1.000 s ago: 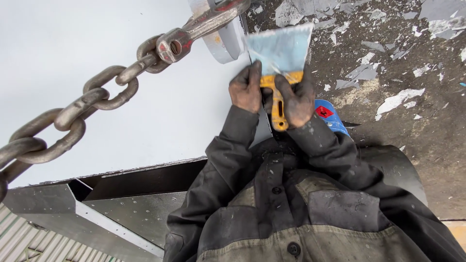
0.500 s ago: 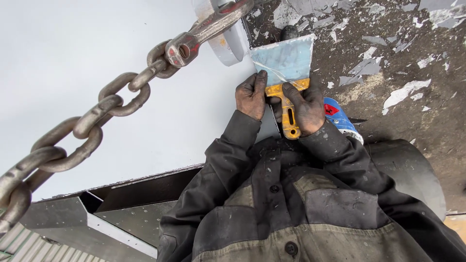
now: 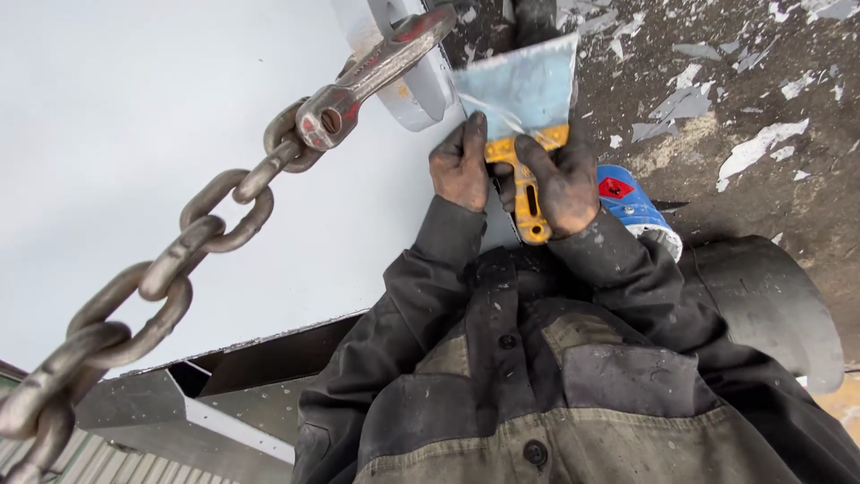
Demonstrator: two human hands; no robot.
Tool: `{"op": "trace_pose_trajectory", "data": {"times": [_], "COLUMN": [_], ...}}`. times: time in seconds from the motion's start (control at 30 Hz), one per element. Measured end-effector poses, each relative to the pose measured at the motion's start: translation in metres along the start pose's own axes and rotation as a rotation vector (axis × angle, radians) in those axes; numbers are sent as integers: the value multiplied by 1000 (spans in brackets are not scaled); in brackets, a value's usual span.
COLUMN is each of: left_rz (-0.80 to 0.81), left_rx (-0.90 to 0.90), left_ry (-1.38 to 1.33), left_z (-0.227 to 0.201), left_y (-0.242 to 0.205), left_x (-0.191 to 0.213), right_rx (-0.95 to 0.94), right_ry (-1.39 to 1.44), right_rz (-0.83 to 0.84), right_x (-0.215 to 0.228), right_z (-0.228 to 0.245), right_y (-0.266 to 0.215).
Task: The person uses a yellow scraper to remove old paint and debris from the edges and surface of a large white metal panel. They work along the seams and corners, scraping off layers of material and occasionally wiping the surface with their gloved hand.
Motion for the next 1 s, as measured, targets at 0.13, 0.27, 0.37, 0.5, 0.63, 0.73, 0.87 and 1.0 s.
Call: {"op": "trace_pose_trajectory", "data": {"times": [0.13,0.27,0.37,0.5,0.63,0.73,0.87,1.0], "left_rz": [-171,-80,-89,-64,1,-26,-43,-80], "left_rx": [172,155,170,154,117,108,137,302], "left_ry": [73,11,-137,-183,-100,-136,-216,-329], "left_z": [-3,-1,15,16,28,52,67,63], "left_y": [25,7,-2,-13,-32,-24,1,13], "left_x": [1,1,1,-1,4,2,-1,-10], "right_rx": [0,-59,-134,-135,-139,-100,-108,-72], "right_ry": [-2,-71,-59,-41,-119,-16,-4,27], "right_rz": [87,64,39,58,25,14,0,21], "right_x": [-26,-8,-2,16,27,23,7,4], "right_z": [24,14,17,-7,-11,-16,-7,-6], "right_y": [21,10,0,2,-17,-18,-10,6]}}
Point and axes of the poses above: each hand's wrist, its own y-axis towards the middle knuckle, its own x-axis out of the back of the hand, z = x × y, the point moved 8 cm from there along y, towards the middle knuckle, and after that the axes turned 14 degrees about -z, right-handed, at the moved point
